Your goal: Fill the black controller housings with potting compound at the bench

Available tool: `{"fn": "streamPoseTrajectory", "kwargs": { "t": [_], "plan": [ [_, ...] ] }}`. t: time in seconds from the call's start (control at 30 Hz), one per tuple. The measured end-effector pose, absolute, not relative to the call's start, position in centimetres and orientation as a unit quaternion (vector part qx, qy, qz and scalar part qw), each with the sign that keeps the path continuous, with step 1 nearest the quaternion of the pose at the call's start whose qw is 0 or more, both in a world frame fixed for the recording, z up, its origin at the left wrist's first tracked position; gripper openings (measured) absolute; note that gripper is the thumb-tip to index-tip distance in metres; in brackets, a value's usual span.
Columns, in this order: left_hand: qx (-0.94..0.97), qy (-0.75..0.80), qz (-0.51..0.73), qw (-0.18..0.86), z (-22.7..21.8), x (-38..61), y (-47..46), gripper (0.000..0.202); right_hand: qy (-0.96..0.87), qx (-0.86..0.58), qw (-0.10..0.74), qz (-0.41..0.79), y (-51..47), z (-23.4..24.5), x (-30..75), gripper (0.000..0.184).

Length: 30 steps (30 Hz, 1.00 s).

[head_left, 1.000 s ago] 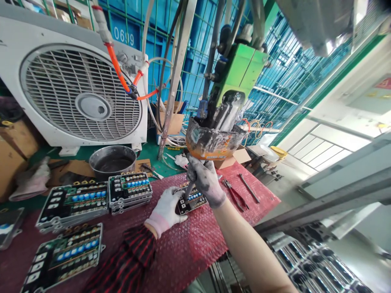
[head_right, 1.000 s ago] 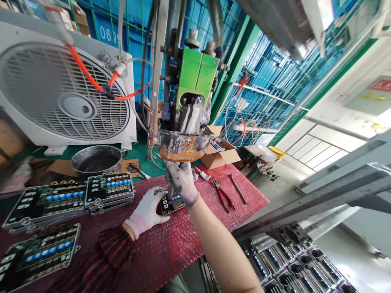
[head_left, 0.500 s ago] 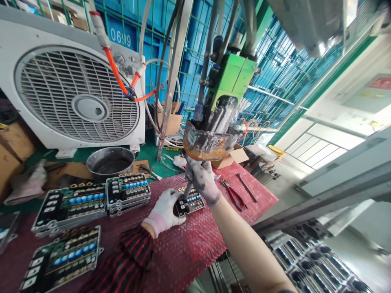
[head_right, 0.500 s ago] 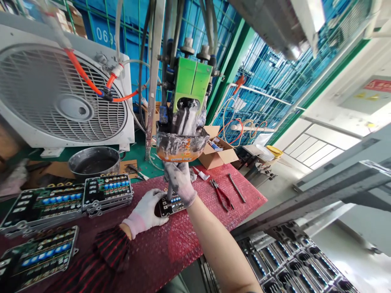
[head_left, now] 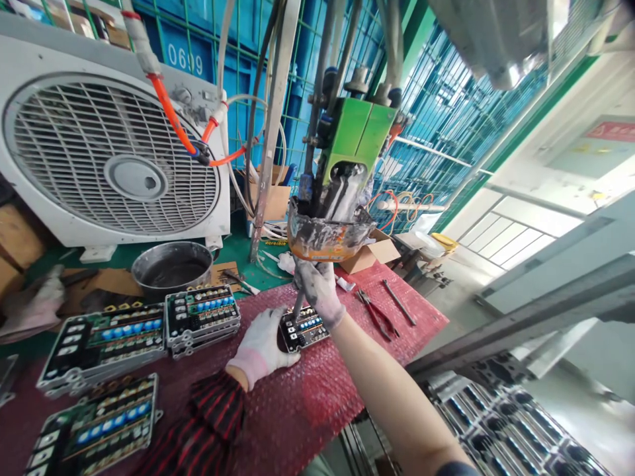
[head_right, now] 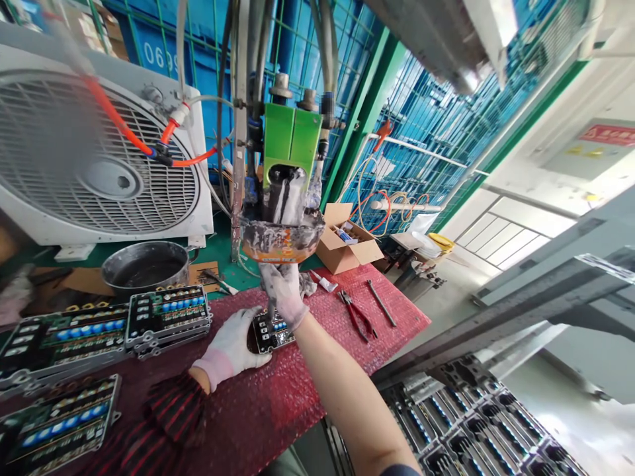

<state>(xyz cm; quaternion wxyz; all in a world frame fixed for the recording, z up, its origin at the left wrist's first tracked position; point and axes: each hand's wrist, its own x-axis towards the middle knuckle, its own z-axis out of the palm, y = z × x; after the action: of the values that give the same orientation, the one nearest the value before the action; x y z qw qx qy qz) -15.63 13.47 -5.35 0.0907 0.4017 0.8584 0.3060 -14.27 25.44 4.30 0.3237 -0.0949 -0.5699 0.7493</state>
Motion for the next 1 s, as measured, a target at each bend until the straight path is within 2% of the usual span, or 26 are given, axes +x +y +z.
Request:
{"fn": "streamPoseTrajectory", "kwargs": {
  "t": [0.17, 0.47, 0.73, 1.0],
  "plan": [
    [0.419, 0.847, 0.313, 0.097, -5.0, -15.6, 13.3, 0.063, -0.577, -0.101, 0.355, 0.729, 25.7, 4.8, -14.0, 0.044],
    [0.411, 0.847, 0.324, 0.094, -5.2, -15.7, 13.4, 0.06, -0.579, -0.116, 0.344, 0.731, 25.9, 4.8, -13.9, 0.043],
    [0.398, 0.856, 0.318, 0.086, -5.7, -15.7, 13.5, 0.088, -0.6, -0.095, 0.351, 0.713, 26.8, 4.8, -14.0, 0.046],
    [0.4, 0.857, 0.315, 0.081, -5.9, -15.8, 13.5, 0.094, -0.599, -0.09, 0.341, 0.719, 27.3, 4.3, -13.9, 0.044]
  ]
}}
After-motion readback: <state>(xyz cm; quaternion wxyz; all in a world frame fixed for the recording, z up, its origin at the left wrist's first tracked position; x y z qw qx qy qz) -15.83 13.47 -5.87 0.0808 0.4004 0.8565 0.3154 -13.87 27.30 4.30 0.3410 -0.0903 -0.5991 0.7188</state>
